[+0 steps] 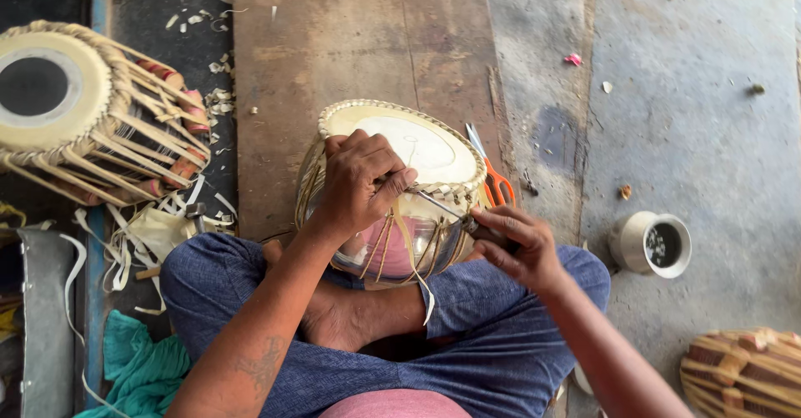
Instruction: The person repairs a musical instrument by hand and using a tool. The person uses a tool to thread and tighten material around the rim of the drum, then uses shears to trim away excess material.
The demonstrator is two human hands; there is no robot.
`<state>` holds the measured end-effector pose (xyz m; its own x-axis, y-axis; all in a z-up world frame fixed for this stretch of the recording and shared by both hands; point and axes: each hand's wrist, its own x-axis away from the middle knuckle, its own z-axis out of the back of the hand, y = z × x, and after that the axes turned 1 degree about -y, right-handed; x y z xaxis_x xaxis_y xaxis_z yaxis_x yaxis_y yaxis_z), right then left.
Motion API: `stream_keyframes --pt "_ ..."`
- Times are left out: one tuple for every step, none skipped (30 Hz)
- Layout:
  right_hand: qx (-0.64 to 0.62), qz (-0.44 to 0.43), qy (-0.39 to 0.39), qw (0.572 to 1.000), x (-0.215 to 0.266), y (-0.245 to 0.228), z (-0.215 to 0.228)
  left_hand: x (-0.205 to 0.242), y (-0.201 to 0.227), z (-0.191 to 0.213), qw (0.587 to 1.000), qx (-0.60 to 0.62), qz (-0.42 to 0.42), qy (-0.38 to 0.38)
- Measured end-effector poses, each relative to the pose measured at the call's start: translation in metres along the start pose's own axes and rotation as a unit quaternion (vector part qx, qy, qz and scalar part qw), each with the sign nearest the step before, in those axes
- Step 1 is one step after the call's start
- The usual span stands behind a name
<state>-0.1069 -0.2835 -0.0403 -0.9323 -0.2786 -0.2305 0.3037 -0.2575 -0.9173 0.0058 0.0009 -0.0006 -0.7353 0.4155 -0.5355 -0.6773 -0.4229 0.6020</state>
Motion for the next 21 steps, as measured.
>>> stream_keyframes --pt "-0.098 -0.124 0.008 0.987 0.004 0.002 -0.009 -0.001 -0.001 0.000 1.000 0.001 0.004 0.003" --pt "-0.194 -0.247 0.017 0.949 0.009 0.003 -0.017 -0.001 -0.003 0.001 1.000 0.003 0.007 0.003" --pt "-0.227 -0.256 0.034 0.939 0.012 0.005 -0.027 -0.001 -0.004 0.001 1.000 -0.005 0.007 0.008" --pt "-0.260 -0.266 0.055 0.927 0.013 0.006 -0.039 -0.002 -0.005 0.001 1.000 -0.012 0.005 0.012" --pt "-0.292 -0.276 0.075 0.913 0.013 0.006 -0.047 -0.003 -0.006 0.002 1.000 -0.019 0.004 0.015" --pt "-0.178 -0.185 0.086 0.963 0.012 0.006 -0.053 -0.002 -0.008 0.003 1.000 -0.019 0.006 0.016" --pt "-0.060 -0.089 0.095 0.990 0.013 0.003 -0.059 -0.001 -0.010 0.005 1.000 -0.019 0.008 0.017" --pt "0.058 0.007 0.103 0.993 0.014 -0.002 -0.064 0.001 -0.011 0.006 1.000 -0.018 0.011 0.016" --pt "-0.046 -0.107 0.113 0.987 0.015 -0.009 -0.070 0.004 -0.011 0.007 0.999 -0.018 0.024 0.018" --pt "-0.148 -0.215 0.125 0.957 0.014 -0.016 -0.078 0.004 -0.012 0.009 0.999 -0.020 0.031 0.020" --pt "-0.248 -0.318 0.132 0.906 0.010 -0.023 -0.085 0.004 -0.014 0.012 0.999 -0.022 0.038 0.022" --pt "-0.115 -0.231 0.151 0.954 0.007 -0.031 -0.091 0.005 -0.014 0.012 0.998 -0.023 0.046 0.029" --pt "0.021 -0.137 0.166 0.976 0.005 -0.039 -0.100 0.007 -0.013 0.012 0.998 -0.025 0.053 0.036" --pt "0.158 -0.043 0.177 0.971 0.005 -0.046 -0.110 0.010 -0.012 0.010 0.997 -0.023 0.061 0.042" --pt "0.172 -0.047 0.185 0.966 0.005 -0.053 -0.118 0.014 -0.009 0.008 0.996 -0.030 0.070 0.046" --pt "0.189 -0.045 0.195 0.961 0.002 -0.057 -0.124 0.013 -0.008 0.006 0.995 -0.036 0.074 0.054" --pt "0.206 -0.044 0.205 0.956 0.000 -0.061 -0.128 0.013 -0.006 0.004 0.994 -0.043 0.079 0.061" --pt "0.192 -0.051 0.209 0.958 0.000 -0.064 -0.130 0.014 -0.004 0.004 0.994 -0.044 0.078 0.063" --pt "0.177 -0.057 0.213 0.959 -0.001 -0.067 -0.132 0.015 -0.001 0.003 0.994 -0.045 0.076 0.065" --pt "0.163 -0.065 0.218 0.960 0.000 -0.068 -0.134 0.017 0.002 0.002 0.994 -0.044 0.075 0.066" --pt "0.162 -0.080 0.223 0.958 0.001 -0.068 -0.136 0.019 0.005 0.002 0.994 -0.046 0.071 0.069"
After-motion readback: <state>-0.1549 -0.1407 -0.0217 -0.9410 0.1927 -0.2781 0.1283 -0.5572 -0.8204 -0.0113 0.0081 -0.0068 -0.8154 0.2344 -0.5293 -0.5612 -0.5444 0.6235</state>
